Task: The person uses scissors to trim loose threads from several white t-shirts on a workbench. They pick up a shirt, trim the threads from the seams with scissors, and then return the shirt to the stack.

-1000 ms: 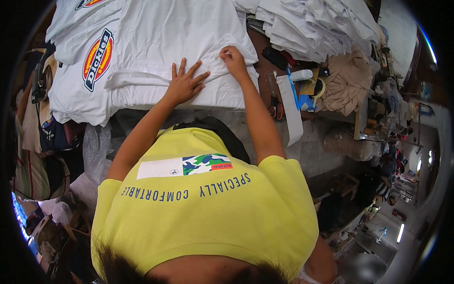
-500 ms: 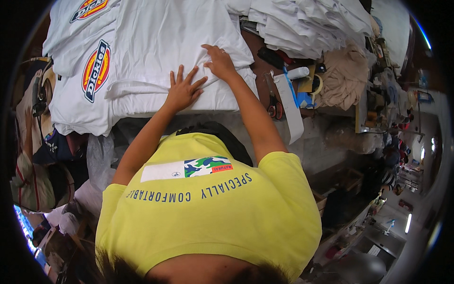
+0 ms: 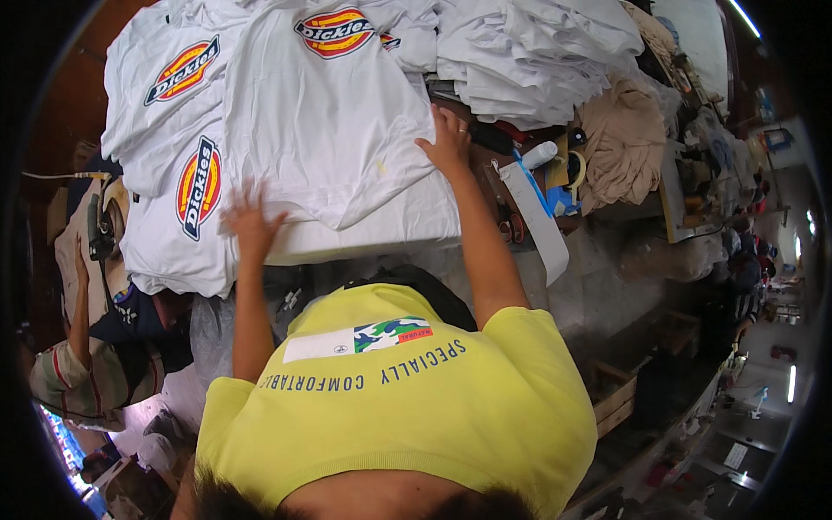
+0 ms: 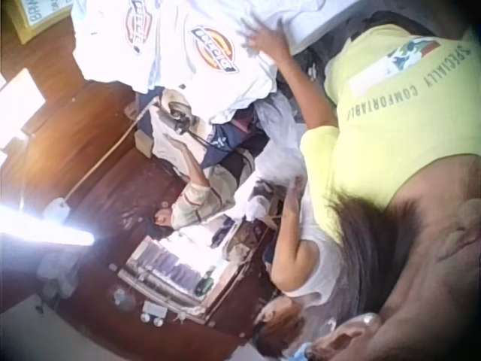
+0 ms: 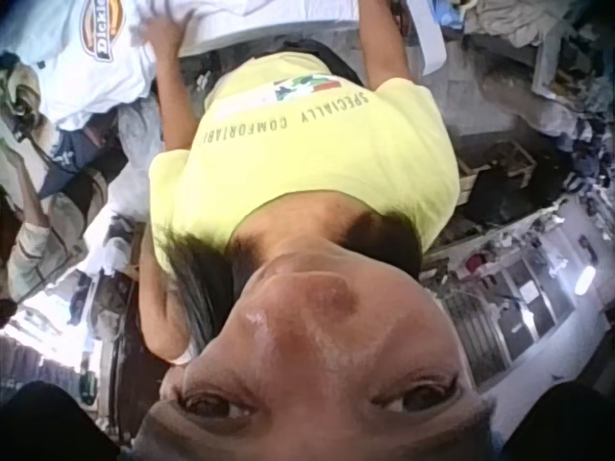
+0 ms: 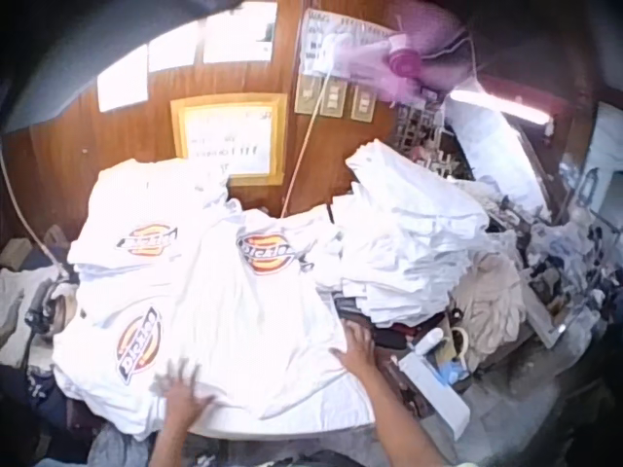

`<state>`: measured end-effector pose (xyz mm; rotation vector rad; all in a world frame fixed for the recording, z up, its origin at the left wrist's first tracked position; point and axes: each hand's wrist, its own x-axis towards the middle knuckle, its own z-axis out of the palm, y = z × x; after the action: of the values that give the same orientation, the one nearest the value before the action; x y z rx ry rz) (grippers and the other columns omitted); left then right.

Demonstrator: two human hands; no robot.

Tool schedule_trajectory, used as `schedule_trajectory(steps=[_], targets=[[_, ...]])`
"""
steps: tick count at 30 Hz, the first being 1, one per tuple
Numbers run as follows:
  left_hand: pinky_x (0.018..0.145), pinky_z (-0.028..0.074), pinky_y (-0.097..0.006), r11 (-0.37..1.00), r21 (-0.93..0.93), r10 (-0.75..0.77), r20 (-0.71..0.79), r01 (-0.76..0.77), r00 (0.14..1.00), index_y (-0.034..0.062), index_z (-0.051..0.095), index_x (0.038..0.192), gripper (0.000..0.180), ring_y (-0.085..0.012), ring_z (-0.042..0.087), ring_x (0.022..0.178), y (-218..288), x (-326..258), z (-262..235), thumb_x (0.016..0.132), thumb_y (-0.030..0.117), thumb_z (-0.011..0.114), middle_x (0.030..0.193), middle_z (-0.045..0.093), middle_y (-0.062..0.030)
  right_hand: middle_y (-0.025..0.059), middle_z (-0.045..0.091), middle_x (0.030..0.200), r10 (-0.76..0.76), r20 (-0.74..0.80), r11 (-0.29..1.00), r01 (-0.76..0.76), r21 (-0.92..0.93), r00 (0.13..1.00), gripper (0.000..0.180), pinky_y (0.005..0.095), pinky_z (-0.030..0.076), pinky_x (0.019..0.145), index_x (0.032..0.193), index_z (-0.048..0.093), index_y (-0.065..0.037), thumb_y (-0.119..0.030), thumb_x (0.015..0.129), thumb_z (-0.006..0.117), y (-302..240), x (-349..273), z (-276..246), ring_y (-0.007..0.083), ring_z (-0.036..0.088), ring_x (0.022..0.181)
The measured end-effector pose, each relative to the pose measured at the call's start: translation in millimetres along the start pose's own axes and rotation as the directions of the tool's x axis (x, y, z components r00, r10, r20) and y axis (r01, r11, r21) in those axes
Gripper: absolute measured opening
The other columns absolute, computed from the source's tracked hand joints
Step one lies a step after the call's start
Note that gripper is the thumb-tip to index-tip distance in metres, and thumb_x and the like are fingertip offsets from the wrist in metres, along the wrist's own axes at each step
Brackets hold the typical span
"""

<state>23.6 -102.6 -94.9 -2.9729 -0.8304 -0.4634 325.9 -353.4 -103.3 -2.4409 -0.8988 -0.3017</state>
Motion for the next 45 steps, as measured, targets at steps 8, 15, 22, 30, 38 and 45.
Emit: schedule_trajectory(steps=[8,15,22,30,38,45], targets=[[0.077,0.041,-0.033,0.850,-0.500,-0.232,-0.075,0.165,0.970,0.0021,0.058,0.079,0.011,-0.0251,0.057,0.081,-97.4,-30.4,-67.0,0.069,0.002,0.065,0.075,0.059,-0.0089,0.0028,0.058,0.093,0.189,0.096,0.406,-0.167,0.898,0.977,0.024,0.0260,0.039,0.084,0.095,0.059,-0.004,-0.015,0.075,0.066,20.0,-13.5,-39.2,0.0137,0.053,0.090],[0.083,0.047,-0.047,0.767,-0.580,-0.021,-0.450,-0.274,0.893,-0.0016,0.055,0.074,0.014,-0.0270,0.056,0.071,-81.6,-106.9,-265.0,0.080,0.010,0.054,0.077,0.058,-0.0166,0.0044,0.055,0.077,0.250,-0.221,0.301,0.141,0.943,0.943,0.007,0.0283,0.042,0.071,0.082,0.050,-0.006,-0.010,0.077,0.053,38.1,-127.4,-241.5,0.0131,0.054,0.073],[0.080,0.048,-0.038,0.113,-0.639,0.400,-0.672,-0.761,0.623,0.0067,0.056,0.072,0.009,-0.0154,0.055,0.060,-72.8,-118.5,-318.8,0.078,0.014,0.058,0.067,0.058,-0.0082,0.0005,0.063,0.095,-0.632,-0.495,-0.135,0.544,0.828,0.596,0.024,0.0302,0.042,0.071,0.100,0.056,-0.016,-0.035,0.090,0.046,39.0,-144.4,-330.9,0.0100,0.058,0.090],[0.078,0.048,-0.031,-0.817,-0.514,0.202,-0.678,-0.260,0.706,0.0090,0.056,0.087,0.016,-0.0116,0.055,0.071,-122.2,23.8,-235.9,0.081,0.024,0.052,0.078,0.056,-0.0006,0.0021,0.063,0.098,0.084,0.173,0.276,-0.190,0.942,0.981,0.035,0.0309,0.044,0.072,0.109,0.052,-0.013,-0.041,0.090,0.044,39.9,-93.8,-211.4,0.0116,0.058,0.089],[0.084,0.045,-0.041,-0.393,-0.368,0.325,0.801,0.842,0.502,0.0055,0.043,0.121,0.069,-0.0229,0.060,0.091,-65.5,-3.0,-25.2,0.086,0.062,0.025,0.111,0.057,-0.0106,0.0074,0.060,0.106,0.285,0.790,0.038,-0.830,0.557,0.543,0.064,0.0308,0.047,0.075,0.127,0.040,-0.008,-0.056,0.085,0.041,52.8,-90.1,-110.1,0.0151,0.059,0.087],[0.072,0.043,-0.025,-0.135,-0.638,0.026,0.762,0.758,0.647,0.0098,0.055,0.096,0.016,-0.0093,0.056,0.079,-57.0,-73.7,-8.0,0.087,0.023,0.054,0.086,0.061,0.0016,0.0065,0.062,0.092,0.320,0.809,0.449,-0.831,0.328,0.492,0.037,0.0254,0.045,0.074,0.108,0.055,-0.001,-0.016,0.076,0.068,39.2,-154.0,-130.7,0.0117,0.056,0.083]])
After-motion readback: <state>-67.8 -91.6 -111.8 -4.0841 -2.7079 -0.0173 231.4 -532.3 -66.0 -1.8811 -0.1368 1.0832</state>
